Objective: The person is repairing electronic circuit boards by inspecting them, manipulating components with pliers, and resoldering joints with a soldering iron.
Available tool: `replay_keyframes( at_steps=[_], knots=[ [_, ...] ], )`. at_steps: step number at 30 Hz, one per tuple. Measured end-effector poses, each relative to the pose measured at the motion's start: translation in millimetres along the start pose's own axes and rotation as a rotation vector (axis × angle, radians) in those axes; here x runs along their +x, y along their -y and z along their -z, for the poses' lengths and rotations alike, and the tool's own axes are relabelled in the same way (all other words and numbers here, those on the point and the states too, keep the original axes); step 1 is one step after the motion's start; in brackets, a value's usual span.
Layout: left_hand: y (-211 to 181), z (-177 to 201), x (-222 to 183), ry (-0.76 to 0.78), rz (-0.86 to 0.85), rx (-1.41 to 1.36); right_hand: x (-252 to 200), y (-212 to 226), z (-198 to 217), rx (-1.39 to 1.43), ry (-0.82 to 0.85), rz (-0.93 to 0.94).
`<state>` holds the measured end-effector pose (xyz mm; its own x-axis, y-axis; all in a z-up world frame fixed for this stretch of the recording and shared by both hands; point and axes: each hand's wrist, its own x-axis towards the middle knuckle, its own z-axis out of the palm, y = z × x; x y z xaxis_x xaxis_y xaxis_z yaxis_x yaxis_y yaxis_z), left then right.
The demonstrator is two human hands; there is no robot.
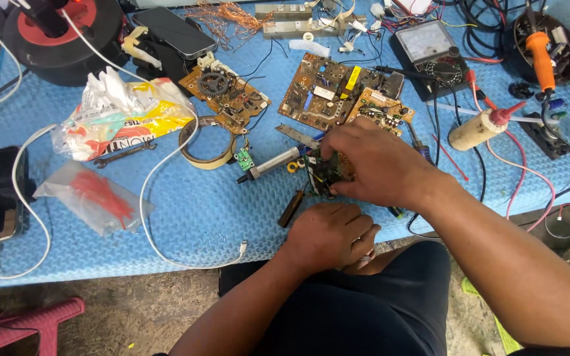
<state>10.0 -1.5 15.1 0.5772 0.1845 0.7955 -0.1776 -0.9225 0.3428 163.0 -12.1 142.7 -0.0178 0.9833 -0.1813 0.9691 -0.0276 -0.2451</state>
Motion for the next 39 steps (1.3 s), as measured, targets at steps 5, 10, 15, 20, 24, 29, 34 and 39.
replay_keyframes(
  at_steps=[5, 10, 15, 20, 24, 29, 34, 39],
  knots=[
    [-0.4, 0.4, 2.5, 0.007, 0.023, -0.029, -11.6, 3.9, 2.2, 0.293, -0.051, -0.177],
    [-2.8, -1.8, -1.0, -0.024, 0.057, -0.034, -27.0, -11.4, 4.5, 0.633, -0.190, -0.280],
    [-7.4, 15.0, -9.7, 0.059, 0.221, -0.183, -45.4, -19.0, 24.7, 0.786, -0.264, -0.420],
    [-14.2, 38.6, -14.6, 0.030, 0.542, -0.288, -83.1, -38.3, -8.3, 1.126, -0.440, -0.589],
    [-13.5, 54.2, -14.3, 0.056, 0.455, -0.251, -116.6, -22.0, -20.7, 1.261, -0.495, -0.769],
    [-9.6, 59.4, 1.3, 0.103, 0.322, -0.074, -219.5, -74.6, -70.3, 0.869, -0.201, -0.693],
    [-13.4, 46.9, 10.4, 0.210, 0.279, -0.146, -239.8, -77.0, -104.2, 0.867, 0.092, -1.013],
    [-27.0, 29.8, 12.8, 0.297, 0.181, -0.114, -214.9, -96.8, -206.2, 1.210, 0.049, -1.110]
  ],
)
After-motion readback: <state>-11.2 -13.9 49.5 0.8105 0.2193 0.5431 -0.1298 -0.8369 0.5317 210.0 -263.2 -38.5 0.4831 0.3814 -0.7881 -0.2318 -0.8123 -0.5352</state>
